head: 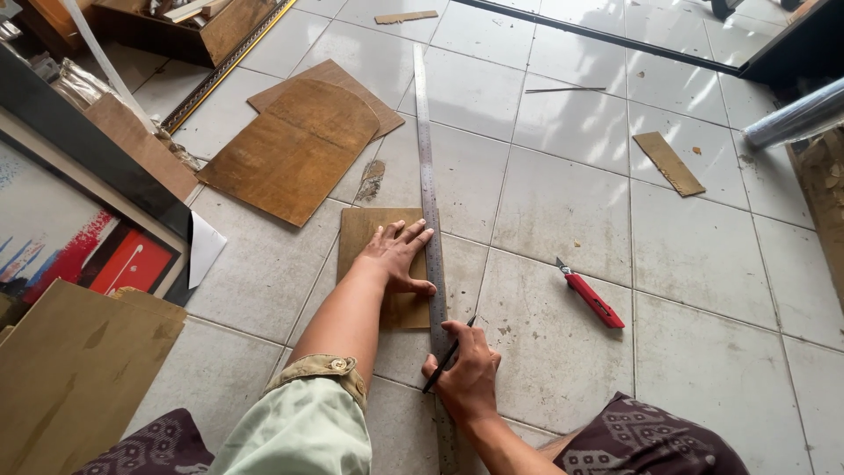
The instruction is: Measuring, marking, and cutting a piece of wood or thick cardboard using a metal ruler, pen, and utility knife on the floor.
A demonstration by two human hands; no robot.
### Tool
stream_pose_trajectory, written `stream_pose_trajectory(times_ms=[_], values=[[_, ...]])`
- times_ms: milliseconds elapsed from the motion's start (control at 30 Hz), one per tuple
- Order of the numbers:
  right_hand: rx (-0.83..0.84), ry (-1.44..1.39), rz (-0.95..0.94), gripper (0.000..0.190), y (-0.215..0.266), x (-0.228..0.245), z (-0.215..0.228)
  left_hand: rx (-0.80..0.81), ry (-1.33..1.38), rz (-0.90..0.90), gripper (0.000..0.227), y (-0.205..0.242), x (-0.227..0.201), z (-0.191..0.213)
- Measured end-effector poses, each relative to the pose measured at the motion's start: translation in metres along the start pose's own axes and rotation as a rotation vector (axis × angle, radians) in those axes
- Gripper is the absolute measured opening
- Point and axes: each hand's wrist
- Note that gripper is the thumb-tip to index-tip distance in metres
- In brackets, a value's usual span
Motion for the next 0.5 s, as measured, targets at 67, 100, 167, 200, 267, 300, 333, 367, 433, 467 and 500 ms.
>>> stream_pose_trajectory(times_ms=[67, 100, 167, 200, 267, 300, 333, 367, 433, 467, 500], values=[[-0.001, -0.013, -0.002, 0.061, -0.0001, 0.0022, 0.0024, -0.001, -0.007, -0.005, 0.147, -0.0012, 0.0008, -0.0011], [-0.001, -0.026, -0.002, 0.060, 0.0001, 0.0031, 0.0040, -0.002, -0.013, -0.009, 0.147, -0.0017, 0.0008, -0.0018], [-0.007, -0.035, -0.008, 0.058, 0.0005, 0.0040, 0.0055, -0.007, -0.026, -0.015, 0.149, -0.0032, 0.0011, -0.0035], [-0.011, -0.043, -0.013, 0.057, 0.0009, 0.0046, 0.0061, -0.012, -0.038, -0.019, 0.151, -0.0034, 0.0015, -0.0043], [-0.010, -0.050, -0.016, 0.057, 0.0003, 0.0061, 0.0072, -0.007, -0.044, -0.012, 0.153, -0.0045, 0.0007, -0.0022], [-0.008, -0.055, -0.022, 0.056, -0.0002, 0.0064, 0.0079, 0.001, -0.049, -0.008, 0.155, -0.0056, -0.0001, -0.0012], [-0.009, -0.055, -0.021, 0.056, -0.0004, 0.0055, 0.0067, 0.000, -0.049, -0.007, 0.155, -0.0056, -0.0001, -0.0004], [-0.007, -0.046, -0.022, 0.056, -0.0006, 0.0045, 0.0054, 0.003, -0.049, -0.004, 0.156, -0.0056, 0.0000, 0.0003], [-0.005, -0.035, -0.023, 0.055, 0.0013, 0.0026, 0.0029, 0.006, -0.049, -0.002, 0.157, -0.0049, 0.0001, -0.0019], [-0.003, -0.037, -0.029, 0.055, 0.0003, 0.0013, 0.0020, 0.011, -0.066, -0.007, 0.157, -0.0065, 0.0006, -0.0024], [-0.001, -0.038, -0.034, 0.055, -0.0007, -0.0001, 0.0011, 0.015, -0.083, -0.011, 0.157, -0.0080, 0.0010, -0.0028]])
Point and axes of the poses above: each hand's wrist, its own y-axis away from the middle knuckle, its own z-axis out of the back of the hand, x = y × z
